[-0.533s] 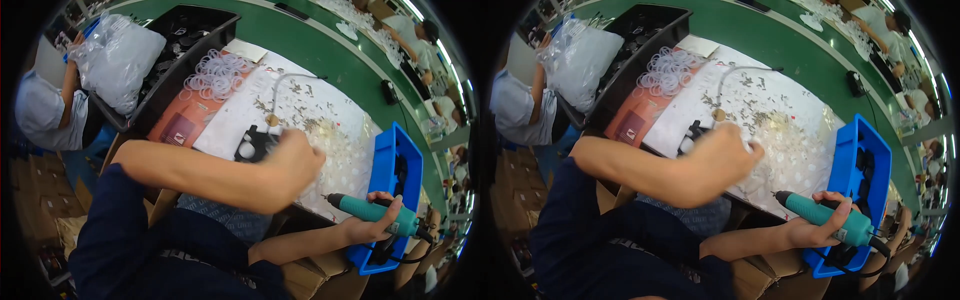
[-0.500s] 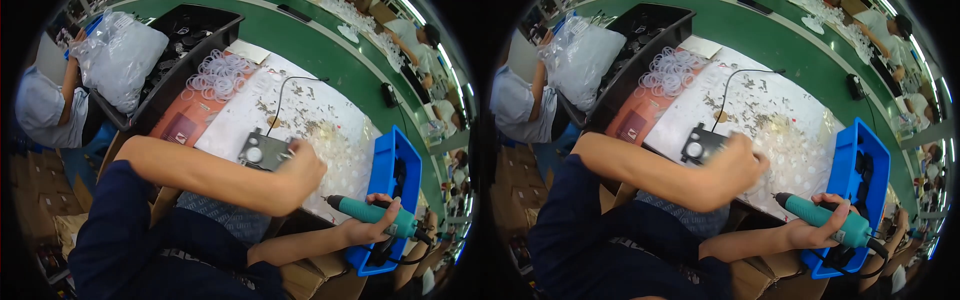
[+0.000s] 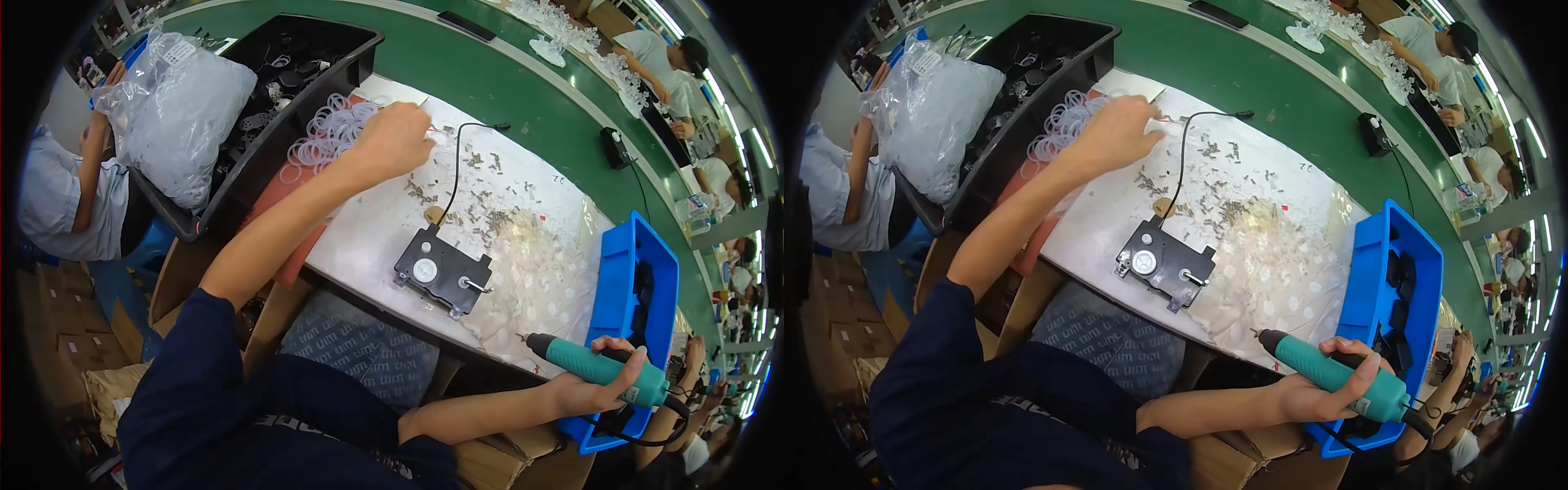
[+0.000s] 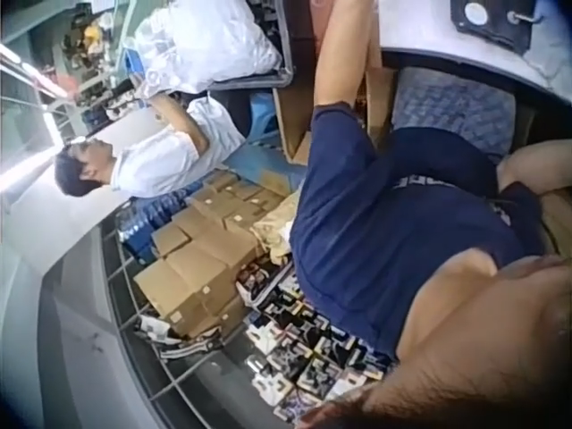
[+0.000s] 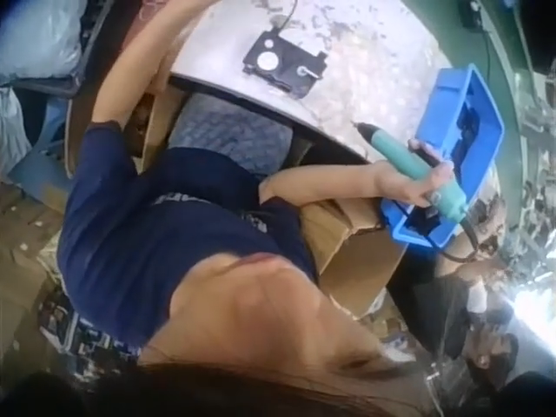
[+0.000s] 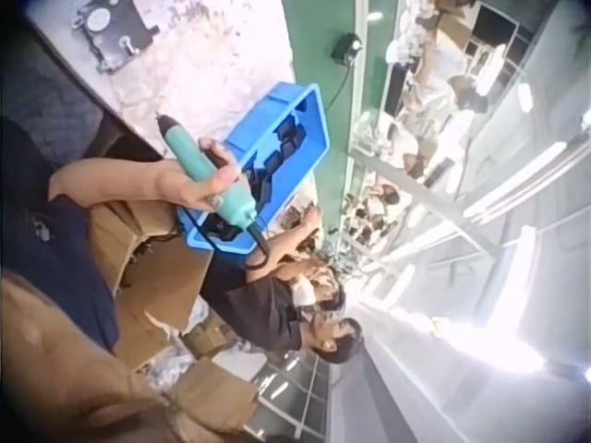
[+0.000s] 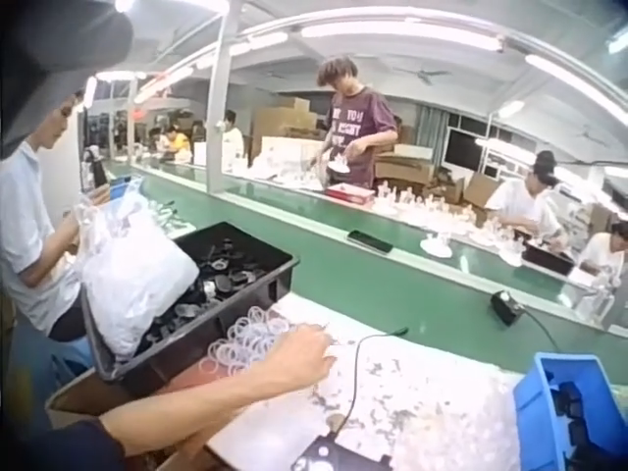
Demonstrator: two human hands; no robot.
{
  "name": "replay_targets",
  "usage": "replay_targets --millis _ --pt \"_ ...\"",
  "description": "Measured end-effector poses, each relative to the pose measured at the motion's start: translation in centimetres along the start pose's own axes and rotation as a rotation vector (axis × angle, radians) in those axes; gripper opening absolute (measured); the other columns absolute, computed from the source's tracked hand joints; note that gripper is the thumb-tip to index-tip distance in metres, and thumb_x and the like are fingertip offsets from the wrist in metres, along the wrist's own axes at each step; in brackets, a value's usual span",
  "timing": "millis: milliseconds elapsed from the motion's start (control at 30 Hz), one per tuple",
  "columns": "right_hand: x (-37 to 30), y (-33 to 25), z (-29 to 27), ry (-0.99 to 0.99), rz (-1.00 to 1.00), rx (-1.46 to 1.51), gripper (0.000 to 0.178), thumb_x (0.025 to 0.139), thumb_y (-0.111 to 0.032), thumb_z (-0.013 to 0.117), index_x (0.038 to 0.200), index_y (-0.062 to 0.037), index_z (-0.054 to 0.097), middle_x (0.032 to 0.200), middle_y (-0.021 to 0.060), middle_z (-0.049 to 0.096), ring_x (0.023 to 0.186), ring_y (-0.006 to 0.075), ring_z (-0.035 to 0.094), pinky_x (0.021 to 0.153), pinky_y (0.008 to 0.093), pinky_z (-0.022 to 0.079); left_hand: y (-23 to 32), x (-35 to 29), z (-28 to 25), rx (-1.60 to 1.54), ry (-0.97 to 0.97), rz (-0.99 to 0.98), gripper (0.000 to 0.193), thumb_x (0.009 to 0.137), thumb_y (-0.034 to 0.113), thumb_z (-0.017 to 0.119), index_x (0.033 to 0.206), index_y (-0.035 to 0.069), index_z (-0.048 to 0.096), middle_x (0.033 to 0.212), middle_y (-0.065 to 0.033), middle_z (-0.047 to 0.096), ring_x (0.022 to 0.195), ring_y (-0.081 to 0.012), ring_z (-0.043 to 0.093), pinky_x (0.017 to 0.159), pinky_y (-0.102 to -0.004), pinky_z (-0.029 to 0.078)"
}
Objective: Assembling electronic or mechanical lighting components using an electric screwdriver at a factory workbench.
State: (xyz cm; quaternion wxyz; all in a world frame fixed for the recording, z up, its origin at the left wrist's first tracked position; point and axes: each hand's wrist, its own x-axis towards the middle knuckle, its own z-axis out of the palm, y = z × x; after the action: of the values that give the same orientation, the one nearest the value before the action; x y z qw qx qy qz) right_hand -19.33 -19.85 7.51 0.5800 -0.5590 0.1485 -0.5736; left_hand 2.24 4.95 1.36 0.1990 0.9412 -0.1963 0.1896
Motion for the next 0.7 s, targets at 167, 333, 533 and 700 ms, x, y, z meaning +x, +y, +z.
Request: replay_targets --millis 167,333,533,700 --pt "-0.3 -0.2 0.4 -0.053 -0.069 -0.051 0.025 0.085 -0.020 0.055 0.090 0.0023 0.044 0.066 0.0144 0.050 0.053 0.0187 0.046 0.050 0.0259 0.040 -0.3 0.0 1.4 -0.208 -0.030 -0.094 0.017 0.076 0.012 0.063 0.082 -0.003 0.068 0.083 -0.0199 0.064 0.077 -0.0354 0.063 0.072 -0.0418 0.049" --pt "-0.9 -0.3 1.8 -0.094 -0.068 -0.030 0.027 0.083 -0.020 0.055 0.091 0.0031 0.044 0.065 0.0153 0.051 0.051 0.0185 0.046 0.046 0.0259 0.039 -0.2 -1.6 -2.6 -0.315 0.276 0.047 0.013 0.078 0.006 0.064 0.087 -0.002 0.069 0.077 -0.0159 0.065 0.068 -0.0271 0.063 0.064 -0.0321 0.050" --pt "-0.9 -0.5 1.6 -0.112 -0.080 -0.051 0.028 0.080 -0.021 0.055 0.090 0.0029 0.043 0.064 0.0154 0.052 0.046 0.0189 0.046 0.041 0.0257 0.038 6.7 -7.6 -6.5 -0.985 -0.112 -0.143 0.013 0.078 -0.004 0.065 0.090 -0.005 0.068 0.075 -0.0082 0.065 0.063 -0.0087 0.060 0.056 -0.0201 0.047" --pt "-1.2 -0.4 1.7 -0.147 -0.094 -0.036 0.028 0.080 -0.020 0.057 0.089 0.0023 0.043 0.064 0.0158 0.052 0.047 0.0191 0.046 0.041 0.0255 0.039 5.5 -9.3 -5.3 -0.851 -0.255 -0.227 0.012 0.080 -0.002 0.064 0.091 -0.007 0.067 0.079 -0.0081 0.065 0.066 -0.0098 0.060 0.060 -0.0203 0.049"
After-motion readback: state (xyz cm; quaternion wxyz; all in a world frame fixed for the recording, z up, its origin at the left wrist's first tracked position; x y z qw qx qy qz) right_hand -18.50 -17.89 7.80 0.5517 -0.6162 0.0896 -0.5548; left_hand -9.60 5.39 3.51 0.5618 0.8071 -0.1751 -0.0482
